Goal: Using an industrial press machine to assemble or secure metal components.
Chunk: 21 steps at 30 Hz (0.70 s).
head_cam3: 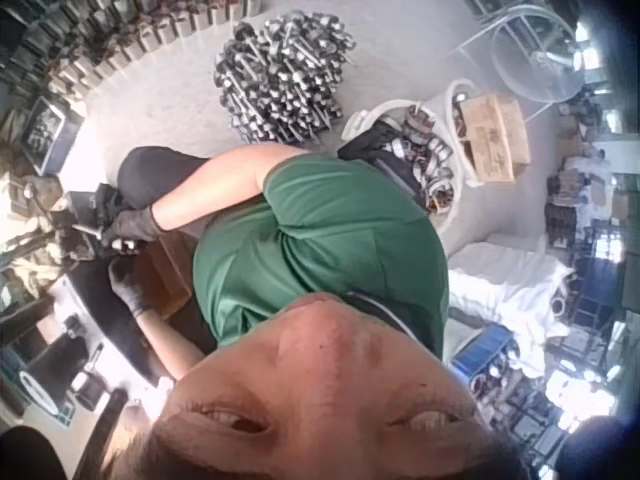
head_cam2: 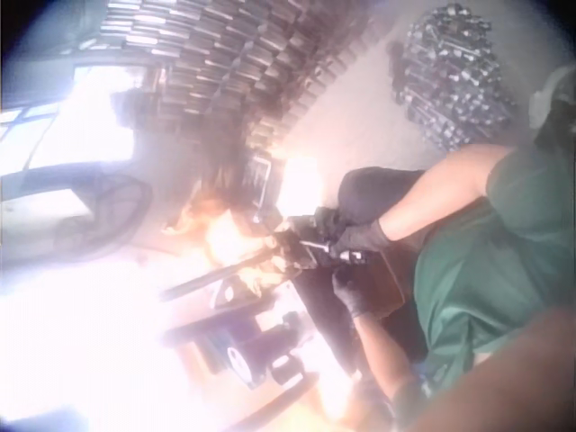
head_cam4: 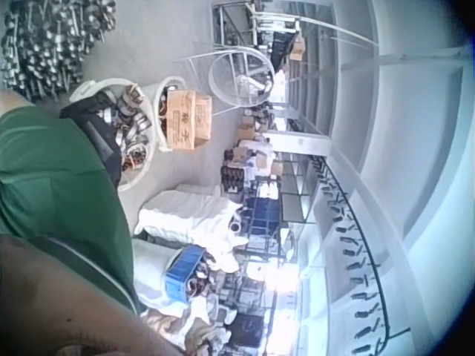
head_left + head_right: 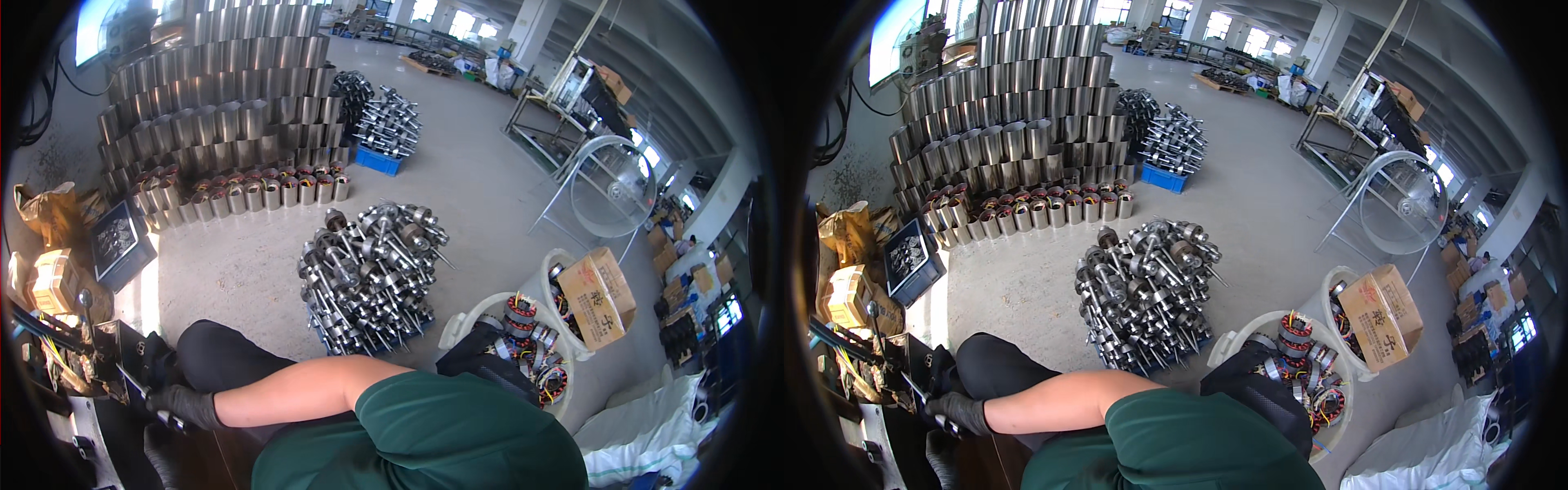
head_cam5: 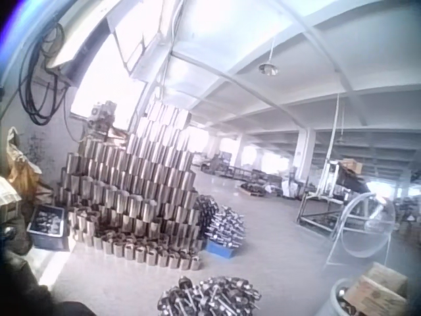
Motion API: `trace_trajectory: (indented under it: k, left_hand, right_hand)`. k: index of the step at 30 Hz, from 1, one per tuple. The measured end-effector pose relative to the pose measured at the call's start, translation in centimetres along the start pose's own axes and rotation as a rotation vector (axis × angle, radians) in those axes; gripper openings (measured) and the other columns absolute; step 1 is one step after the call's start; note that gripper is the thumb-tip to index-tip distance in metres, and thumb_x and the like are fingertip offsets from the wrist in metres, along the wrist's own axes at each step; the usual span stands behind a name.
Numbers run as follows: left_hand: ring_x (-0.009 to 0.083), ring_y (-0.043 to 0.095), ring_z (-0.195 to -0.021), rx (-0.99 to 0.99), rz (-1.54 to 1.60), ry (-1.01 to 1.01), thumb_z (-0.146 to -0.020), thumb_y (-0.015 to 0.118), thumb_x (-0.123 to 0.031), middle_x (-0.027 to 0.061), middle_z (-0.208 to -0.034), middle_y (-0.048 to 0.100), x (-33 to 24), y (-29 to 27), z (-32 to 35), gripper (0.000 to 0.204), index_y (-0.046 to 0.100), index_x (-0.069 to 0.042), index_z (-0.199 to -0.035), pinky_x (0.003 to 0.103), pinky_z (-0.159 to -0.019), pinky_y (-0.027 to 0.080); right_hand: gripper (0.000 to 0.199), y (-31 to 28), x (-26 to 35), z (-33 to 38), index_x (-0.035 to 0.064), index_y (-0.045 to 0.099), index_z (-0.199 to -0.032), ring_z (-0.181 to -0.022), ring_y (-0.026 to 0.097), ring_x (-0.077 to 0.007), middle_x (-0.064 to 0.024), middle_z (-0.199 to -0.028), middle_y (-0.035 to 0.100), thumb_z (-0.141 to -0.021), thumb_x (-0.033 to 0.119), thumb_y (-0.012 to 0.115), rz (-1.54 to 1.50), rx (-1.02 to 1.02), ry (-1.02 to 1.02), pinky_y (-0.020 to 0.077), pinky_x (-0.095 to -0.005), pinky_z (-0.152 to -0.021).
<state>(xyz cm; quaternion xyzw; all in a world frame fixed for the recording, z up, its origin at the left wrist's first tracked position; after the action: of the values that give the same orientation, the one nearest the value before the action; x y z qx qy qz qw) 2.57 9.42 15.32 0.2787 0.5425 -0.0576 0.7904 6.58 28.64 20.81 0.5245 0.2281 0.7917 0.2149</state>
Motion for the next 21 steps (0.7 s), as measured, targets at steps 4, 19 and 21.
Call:
trace_trajectory:
  k: [4,19,21]
  left_hand:
    - [0.0264,0.061,-0.11,-0.041,-0.322,0.044,-0.1,0.049,-0.025,0.013,-0.108,0.07,-1.0,1.1,0.7,0.034,0.066,-0.001,-0.118,0.043,-0.101,0.049]
    - [0.0254,0.058,-0.12,0.055,-1.032,0.108,-0.096,0.061,-0.004,0.0133,-0.131,0.064,0.9,-2.9,1.9,0.038,0.058,0.001,-0.134,0.037,-0.106,0.045]
    - [0.0254,0.057,-0.121,0.077,-1.033,0.028,-0.097,0.061,-0.005,0.0129,-0.132,0.063,1.4,-2.7,2.3,0.039,0.058,0.001,-0.135,0.037,-0.106,0.046]
  right_hand:
    - [0.025,-0.7,11.4,7.7,0.0126,0.067,-0.083,-0.058,0.058,-0.0166,-0.0028,-0.069,0.063,-0.087,0.037,0.071,-0.096,-0.105,-0.127,0.0477,-0.0337,-0.052]
    - [0.027,-20.0,26.0,37.1,0.009,0.059,-0.112,-0.082,0.073,-0.0222,-0.0075,-0.094,0.071,-0.088,0.012,0.071,0.049,-0.387,-0.372,0.0606,-0.0382,-0.073]
    - [0.03,-21.2,26.6,39.7,0.008,0.059,-0.114,-0.082,0.073,-0.0232,-0.009,-0.097,0.071,-0.087,0.013,0.072,0.0,-0.497,-0.424,0.0616,-0.0411,-0.076]
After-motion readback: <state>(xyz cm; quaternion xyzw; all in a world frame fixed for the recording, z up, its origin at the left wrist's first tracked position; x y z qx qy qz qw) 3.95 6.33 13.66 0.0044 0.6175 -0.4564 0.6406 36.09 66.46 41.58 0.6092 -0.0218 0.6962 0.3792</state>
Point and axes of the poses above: each hand's wrist, its own z-axis away from the middle knuckle, its own y-axis out of the palm, x = y × z, the point moved 1 cm from there along -z, towards the middle knuckle
